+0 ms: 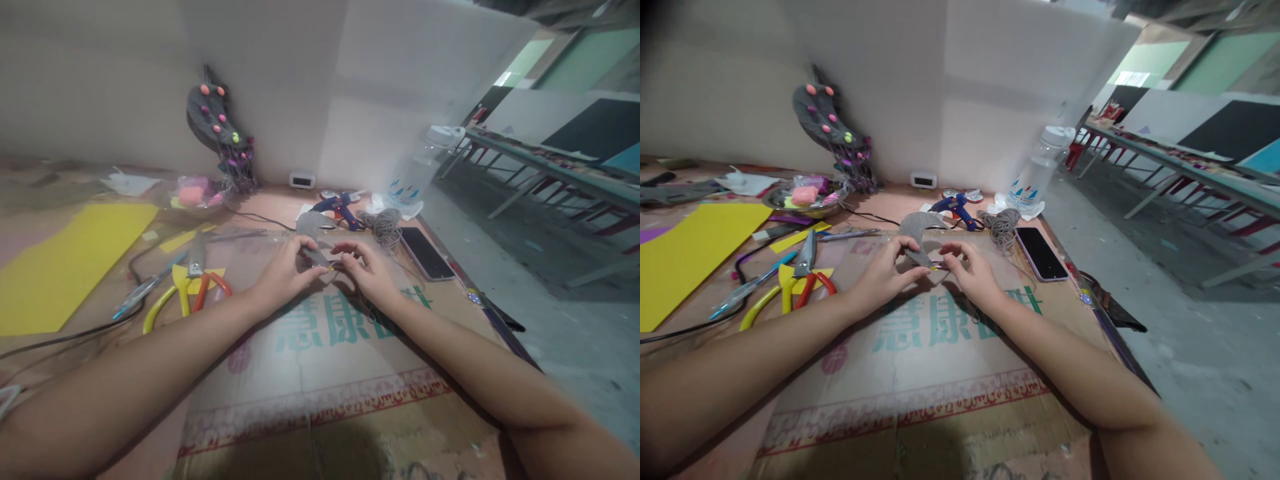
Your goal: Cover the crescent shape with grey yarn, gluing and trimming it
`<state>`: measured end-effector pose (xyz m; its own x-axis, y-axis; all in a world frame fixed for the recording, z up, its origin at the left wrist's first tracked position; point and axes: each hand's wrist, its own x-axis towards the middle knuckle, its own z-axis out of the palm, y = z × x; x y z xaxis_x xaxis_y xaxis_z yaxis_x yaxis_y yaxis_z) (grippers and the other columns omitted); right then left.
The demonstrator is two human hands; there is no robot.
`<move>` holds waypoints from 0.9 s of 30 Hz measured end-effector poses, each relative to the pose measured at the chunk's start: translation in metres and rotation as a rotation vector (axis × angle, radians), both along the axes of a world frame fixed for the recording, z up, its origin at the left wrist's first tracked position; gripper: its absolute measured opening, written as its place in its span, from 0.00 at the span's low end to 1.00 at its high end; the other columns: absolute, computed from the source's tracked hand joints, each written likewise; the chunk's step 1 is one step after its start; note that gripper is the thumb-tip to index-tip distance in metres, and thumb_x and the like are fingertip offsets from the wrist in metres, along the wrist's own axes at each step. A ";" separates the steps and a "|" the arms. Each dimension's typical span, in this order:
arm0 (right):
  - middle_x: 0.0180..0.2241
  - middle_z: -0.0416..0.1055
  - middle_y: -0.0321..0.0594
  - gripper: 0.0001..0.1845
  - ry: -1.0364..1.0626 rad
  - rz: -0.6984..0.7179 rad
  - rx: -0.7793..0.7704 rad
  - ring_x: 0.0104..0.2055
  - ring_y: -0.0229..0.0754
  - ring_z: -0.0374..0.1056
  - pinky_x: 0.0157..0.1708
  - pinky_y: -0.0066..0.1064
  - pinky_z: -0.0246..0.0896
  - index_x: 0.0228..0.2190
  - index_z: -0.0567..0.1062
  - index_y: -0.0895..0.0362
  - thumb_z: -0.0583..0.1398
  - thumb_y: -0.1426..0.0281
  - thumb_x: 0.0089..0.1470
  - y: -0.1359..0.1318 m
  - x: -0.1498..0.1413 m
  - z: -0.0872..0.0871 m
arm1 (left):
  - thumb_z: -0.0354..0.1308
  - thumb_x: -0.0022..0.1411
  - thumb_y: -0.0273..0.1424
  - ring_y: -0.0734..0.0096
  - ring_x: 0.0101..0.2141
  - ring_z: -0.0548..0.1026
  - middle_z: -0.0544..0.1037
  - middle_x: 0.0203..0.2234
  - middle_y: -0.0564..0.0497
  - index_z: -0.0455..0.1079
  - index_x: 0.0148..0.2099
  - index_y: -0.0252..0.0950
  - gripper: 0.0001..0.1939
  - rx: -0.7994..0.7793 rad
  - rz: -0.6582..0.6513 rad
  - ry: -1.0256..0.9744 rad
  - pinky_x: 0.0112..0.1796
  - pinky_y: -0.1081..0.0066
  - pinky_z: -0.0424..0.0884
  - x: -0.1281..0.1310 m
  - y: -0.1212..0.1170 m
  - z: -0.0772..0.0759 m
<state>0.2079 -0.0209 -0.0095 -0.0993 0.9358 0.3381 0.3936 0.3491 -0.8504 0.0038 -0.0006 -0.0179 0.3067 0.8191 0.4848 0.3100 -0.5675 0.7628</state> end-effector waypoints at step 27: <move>0.35 0.75 0.39 0.07 -0.150 0.163 -0.042 0.34 0.39 0.71 0.38 0.32 0.66 0.33 0.79 0.56 0.61 0.67 0.54 0.004 -0.002 -0.009 | 0.49 0.68 0.38 0.67 0.36 0.73 0.77 0.32 0.52 0.71 0.36 0.38 0.14 -0.098 0.038 -0.106 0.40 0.72 0.67 -0.005 0.003 0.010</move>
